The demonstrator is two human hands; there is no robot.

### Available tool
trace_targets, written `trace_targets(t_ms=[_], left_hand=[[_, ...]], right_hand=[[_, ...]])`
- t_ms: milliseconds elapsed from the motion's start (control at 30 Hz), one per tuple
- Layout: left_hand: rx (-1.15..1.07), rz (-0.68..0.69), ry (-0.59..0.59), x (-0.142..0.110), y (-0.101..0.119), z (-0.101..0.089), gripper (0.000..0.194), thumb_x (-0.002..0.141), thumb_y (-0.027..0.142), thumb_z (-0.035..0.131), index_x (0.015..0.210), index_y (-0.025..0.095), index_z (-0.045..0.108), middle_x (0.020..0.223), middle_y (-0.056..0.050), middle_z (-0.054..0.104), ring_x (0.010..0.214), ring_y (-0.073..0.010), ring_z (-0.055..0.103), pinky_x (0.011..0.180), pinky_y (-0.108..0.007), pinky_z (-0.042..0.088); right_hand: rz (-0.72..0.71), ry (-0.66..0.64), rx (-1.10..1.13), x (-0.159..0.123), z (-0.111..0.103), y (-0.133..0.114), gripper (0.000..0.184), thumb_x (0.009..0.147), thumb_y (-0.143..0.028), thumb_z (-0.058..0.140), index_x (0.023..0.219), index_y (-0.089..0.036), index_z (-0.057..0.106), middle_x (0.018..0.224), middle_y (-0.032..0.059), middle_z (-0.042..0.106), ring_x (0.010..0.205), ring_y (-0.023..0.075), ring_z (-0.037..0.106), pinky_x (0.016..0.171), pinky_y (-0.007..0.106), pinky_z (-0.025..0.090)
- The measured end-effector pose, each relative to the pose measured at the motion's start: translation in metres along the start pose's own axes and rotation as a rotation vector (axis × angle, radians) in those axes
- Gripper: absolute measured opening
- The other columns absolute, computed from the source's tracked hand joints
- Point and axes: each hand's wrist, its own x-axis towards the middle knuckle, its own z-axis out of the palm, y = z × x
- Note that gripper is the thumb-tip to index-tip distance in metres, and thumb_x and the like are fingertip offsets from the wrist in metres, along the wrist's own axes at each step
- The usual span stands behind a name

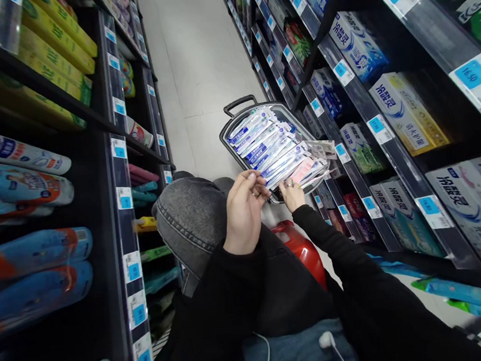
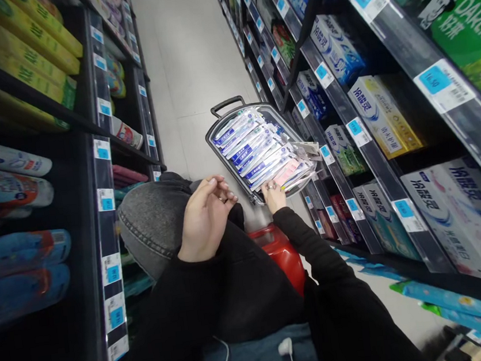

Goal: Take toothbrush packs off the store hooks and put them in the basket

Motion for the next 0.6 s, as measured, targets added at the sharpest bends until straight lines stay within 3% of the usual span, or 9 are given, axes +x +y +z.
trace_targets(t_ms=[100, 167, 233, 300, 367, 433, 533, 600], left_hand=[[0.005, -0.008, -0.009, -0.001, 0.001, 0.001, 0.007, 0.079, 0.021, 0.056, 0.078, 0.015, 0.059, 0.071, 0.001, 0.054, 0.06, -0.0089, 0.051, 0.06, -0.022, 0.043], [0.022, -0.008, -0.018, -0.001, 0.002, 0.002, 0.007, 0.079, 0.021, 0.055, 0.079, 0.015, 0.058, 0.071, 0.001, 0.053, 0.06, -0.0088, 0.051, 0.06, -0.022, 0.043], [0.088, -0.016, -0.04, -0.002, 0.001, 0.003, 0.008, 0.079, 0.023, 0.055, 0.08, 0.016, 0.058, 0.072, 0.001, 0.054, 0.061, -0.0092, 0.051, 0.061, -0.022, 0.043], [0.232, -0.049, -0.08, -0.002, -0.002, 0.003, 0.01, 0.079, 0.025, 0.057, 0.083, 0.016, 0.059, 0.078, 0.0, 0.059, 0.064, -0.01, 0.052, 0.063, -0.023, 0.043], [0.408, -0.083, -0.107, -0.003, -0.007, 0.004, 0.016, 0.077, 0.028, 0.062, 0.088, 0.016, 0.06, 0.089, -0.004, 0.062, 0.073, -0.0123, 0.055, 0.069, -0.026, 0.044], [0.485, -0.098, -0.155, -0.005, -0.012, 0.005, 0.029, 0.073, 0.031, 0.069, 0.096, 0.017, 0.06, 0.1, -0.007, 0.063, 0.086, -0.0167, 0.058, 0.078, -0.029, 0.045], [0.346, -0.092, -0.352, -0.011, -0.014, 0.01, 0.045, 0.068, 0.032, 0.076, 0.107, 0.017, 0.059, 0.107, -0.009, 0.065, 0.102, -0.0243, 0.059, 0.088, -0.036, 0.045], [0.212, -0.086, -0.437, -0.014, -0.012, 0.012, 0.045, 0.069, 0.03, 0.075, 0.109, 0.017, 0.058, 0.106, -0.009, 0.067, 0.104, -0.0265, 0.06, 0.09, -0.038, 0.046]], right_hand=[[0.116, 0.076, 0.088, -0.015, -0.027, 0.017, 0.041, 0.091, -0.013, 0.029, 0.128, -0.013, 0.048, 0.116, 0.0204, 0.053, 0.088, 0.0241, 0.058, 0.069, 0.034, 0.048], [0.267, 0.273, 0.313, -0.03, -0.049, 0.034, 0.035, 0.09, -0.018, 0.037, 0.122, -0.013, 0.052, 0.115, 0.0193, 0.055, 0.089, 0.0245, 0.06, 0.072, 0.035, 0.05], [0.409, 0.548, 0.708, -0.05, -0.073, 0.049, 0.029, 0.088, -0.028, 0.047, 0.113, -0.015, 0.056, 0.108, 0.0149, 0.059, 0.087, 0.0228, 0.063, 0.076, 0.036, 0.052], [0.472, 0.722, 1.22, -0.073, -0.095, 0.059, 0.03, 0.084, -0.035, 0.055, 0.109, -0.019, 0.055, 0.092, 0.0062, 0.062, 0.075, 0.0176, 0.065, 0.073, 0.035, 0.054], [0.481, 0.708, 1.742, -0.093, -0.114, 0.059, 0.032, 0.079, -0.037, 0.062, 0.107, -0.022, 0.054, 0.078, -0.0021, 0.062, 0.061, 0.0117, 0.064, 0.067, 0.031, 0.057], [0.458, 0.603, 2.099, -0.109, -0.129, 0.048, 0.033, 0.076, -0.033, 0.068, 0.104, -0.024, 0.055, 0.072, -0.005, 0.062, 0.058, 0.0091, 0.064, 0.065, 0.028, 0.058], [0.398, 0.436, 2.344, -0.123, -0.144, 0.015, 0.031, 0.074, -0.027, 0.071, 0.102, -0.027, 0.057, 0.081, -0.0036, 0.068, 0.065, 0.0098, 0.067, 0.065, 0.027, 0.059], [0.325, 0.279, 2.436, -0.127, -0.15, -0.01, 0.031, 0.075, -0.026, 0.071, 0.102, -0.03, 0.057, 0.091, -0.0032, 0.069, 0.073, 0.0121, 0.069, 0.068, 0.03, 0.06]])
